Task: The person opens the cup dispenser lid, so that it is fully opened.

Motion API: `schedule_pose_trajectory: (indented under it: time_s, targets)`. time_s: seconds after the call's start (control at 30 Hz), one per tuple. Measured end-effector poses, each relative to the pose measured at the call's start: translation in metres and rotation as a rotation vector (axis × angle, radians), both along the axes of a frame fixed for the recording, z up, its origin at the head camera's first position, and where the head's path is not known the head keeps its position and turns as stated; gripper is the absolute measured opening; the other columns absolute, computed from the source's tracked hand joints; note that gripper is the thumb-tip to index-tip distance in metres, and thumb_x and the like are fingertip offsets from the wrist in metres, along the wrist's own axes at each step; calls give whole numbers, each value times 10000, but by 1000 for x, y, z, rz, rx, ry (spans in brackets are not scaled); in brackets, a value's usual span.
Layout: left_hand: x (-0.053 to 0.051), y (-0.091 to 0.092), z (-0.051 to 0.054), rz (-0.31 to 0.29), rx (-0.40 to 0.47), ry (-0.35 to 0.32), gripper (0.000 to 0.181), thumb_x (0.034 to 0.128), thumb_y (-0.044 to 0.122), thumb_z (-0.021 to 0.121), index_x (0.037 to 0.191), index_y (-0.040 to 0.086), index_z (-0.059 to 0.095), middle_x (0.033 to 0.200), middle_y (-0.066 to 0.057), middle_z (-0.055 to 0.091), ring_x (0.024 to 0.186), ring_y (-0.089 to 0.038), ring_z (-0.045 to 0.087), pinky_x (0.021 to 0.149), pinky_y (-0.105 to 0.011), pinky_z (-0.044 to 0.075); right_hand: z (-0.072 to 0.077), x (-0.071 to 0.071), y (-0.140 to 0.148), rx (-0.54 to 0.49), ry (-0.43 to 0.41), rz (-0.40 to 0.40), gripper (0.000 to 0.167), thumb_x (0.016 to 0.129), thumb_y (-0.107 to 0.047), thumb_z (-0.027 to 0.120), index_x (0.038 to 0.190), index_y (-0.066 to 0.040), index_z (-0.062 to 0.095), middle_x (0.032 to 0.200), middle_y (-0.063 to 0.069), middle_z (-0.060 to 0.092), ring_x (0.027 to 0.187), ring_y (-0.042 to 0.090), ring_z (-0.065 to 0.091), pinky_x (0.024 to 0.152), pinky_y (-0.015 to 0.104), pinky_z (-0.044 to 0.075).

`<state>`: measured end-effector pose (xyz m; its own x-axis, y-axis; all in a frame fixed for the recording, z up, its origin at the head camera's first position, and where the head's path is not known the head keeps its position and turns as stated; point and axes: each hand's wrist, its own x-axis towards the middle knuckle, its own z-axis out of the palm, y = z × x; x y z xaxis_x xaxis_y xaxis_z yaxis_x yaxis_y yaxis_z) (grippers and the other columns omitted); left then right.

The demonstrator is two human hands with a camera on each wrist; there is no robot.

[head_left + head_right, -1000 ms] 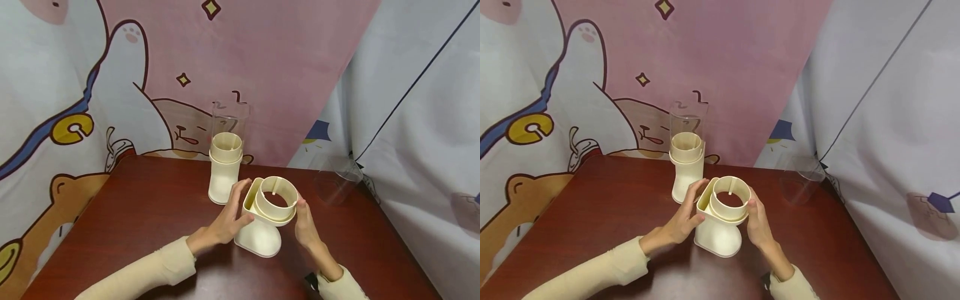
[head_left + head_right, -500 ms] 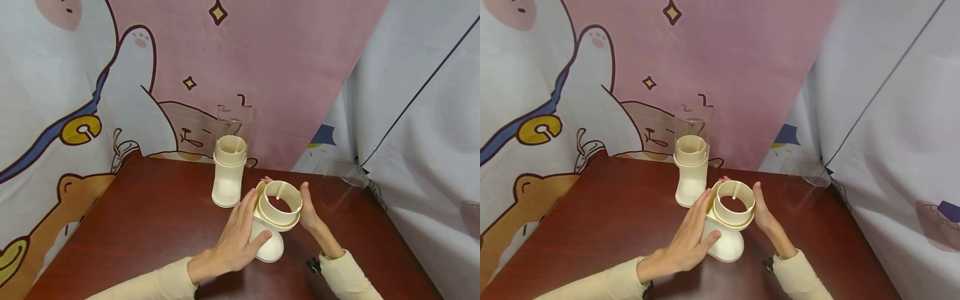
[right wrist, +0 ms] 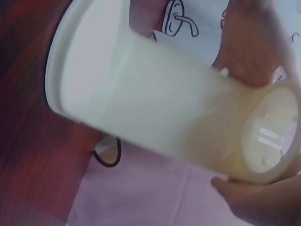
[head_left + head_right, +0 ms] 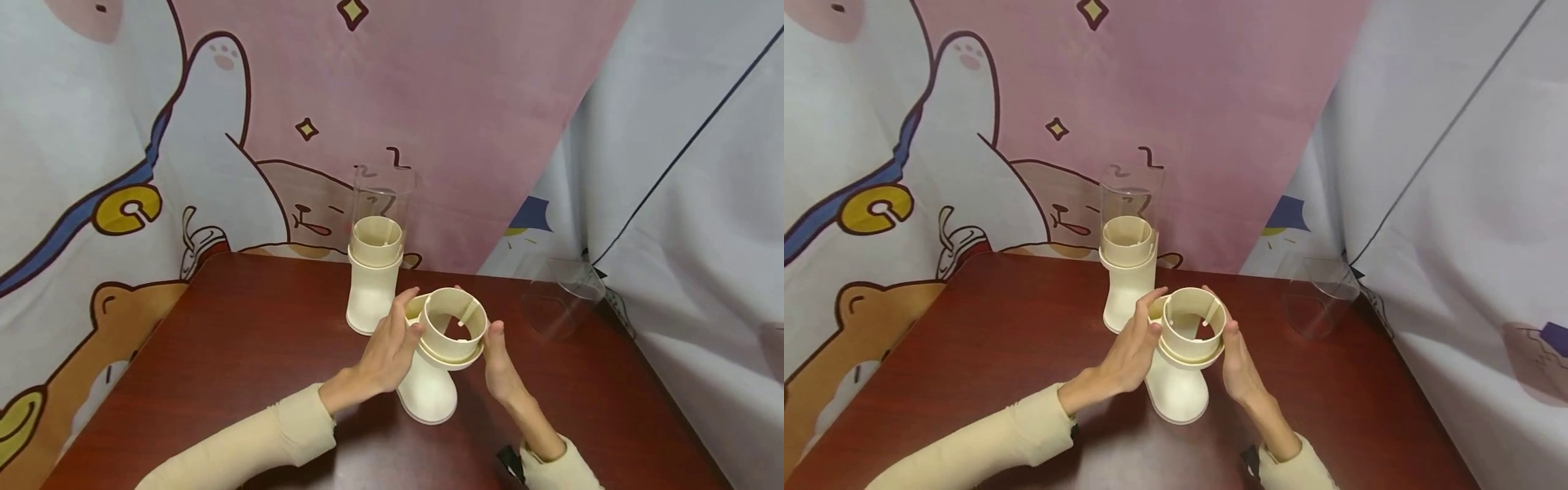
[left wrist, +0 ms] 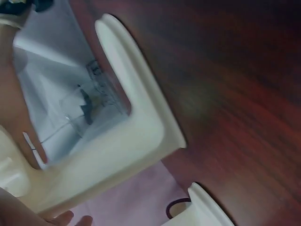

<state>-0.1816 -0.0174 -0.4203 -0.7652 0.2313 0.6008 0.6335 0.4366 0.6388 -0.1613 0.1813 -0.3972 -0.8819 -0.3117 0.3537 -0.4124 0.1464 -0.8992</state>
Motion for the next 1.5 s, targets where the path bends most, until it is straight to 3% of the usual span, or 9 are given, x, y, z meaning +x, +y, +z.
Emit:
schedule_pose_trajectory:
  time_s: [0.2,0.4,0.5,0.6,0.7,0.83,1.03,1.17,1.5]
  targets:
    - [-18,-3,-3,-97,46,-66,893,954,727,20,1494,63,274,1417,-180,520,1173,-259,593,994,-448,476,0,4,-15,-25,102,-105,734,1075,-466,29,1552,59,216,1606,291,212,1410,-122,249,1127,50,160]
    - [-26,-8,-7,-199,39,-85,856,974,692,4,1532,81,224,1567,-118,355,1403,-248,420,1152,-458,357,2,15,-27,-49,32,-225,673,1088,-425,59,1567,27,197,1623,235,218,1440,-18,231,1140,84,146]
    - [-22,-7,-4,-169,62,-87,861,983,679,-4,1566,80,199,1606,-102,291,1477,-233,310,1194,-474,290,5,17,-29,-65,-5,-226,677,1079,-470,69,1590,-37,171,1652,164,173,1501,136,160,1223,293,100]
    - [-6,-3,4,-124,146,-113,909,962,730,29,1588,89,183,1637,-93,225,1510,-238,238,1204,-526,242,7,14,-28,-76,27,-240,680,1071,-516,114,1595,-89,195,1659,118,172,1520,239,122,1218,483,62]
    - [11,5,17,-96,216,-153,974,915,812,93,1595,122,186,1654,-72,201,1532,-247,178,1200,-583,200,6,7,-28,-106,96,-257,710,1057,-566,178,1579,-91,253,1631,120,247,1497,220,204,1218,391,127]
    - [18,19,27,-34,228,-210,993,882,855,229,1588,157,234,1656,-35,220,1548,-229,127,1216,-580,152,-1,-2,-33,-138,158,-278,712,1057,-556,241,1553,-52,314,1574,157,357,1400,95,361,1130,162,242]
    - [11,35,25,26,272,-256,806,985,630,424,1578,108,264,1644,-53,260,1548,-212,130,1237,-528,144,-4,-7,-34,-91,158,-408,521,1083,-290,248,1529,-52,374,1524,135,451,1296,5,443,1048,106,318]
    - [4,45,26,27,265,-232,703,1039,536,359,1569,81,276,1635,-92,275,1546,-225,146,1233,-522,176,-1,-13,-28,-97,159,-443,520,1065,-248,246,1520,-41,388,1531,129,447,1288,-2,445,1043,108,323]
    - [-26,74,26,98,182,-129,738,1036,582,227,1515,38,367,1562,-134,404,1509,-260,278,1189,-488,311,-4,-39,-3,-109,200,-518,534,1067,-292,243,1494,-38,438,1383,215,568,1169,-11,519,992,125,375]
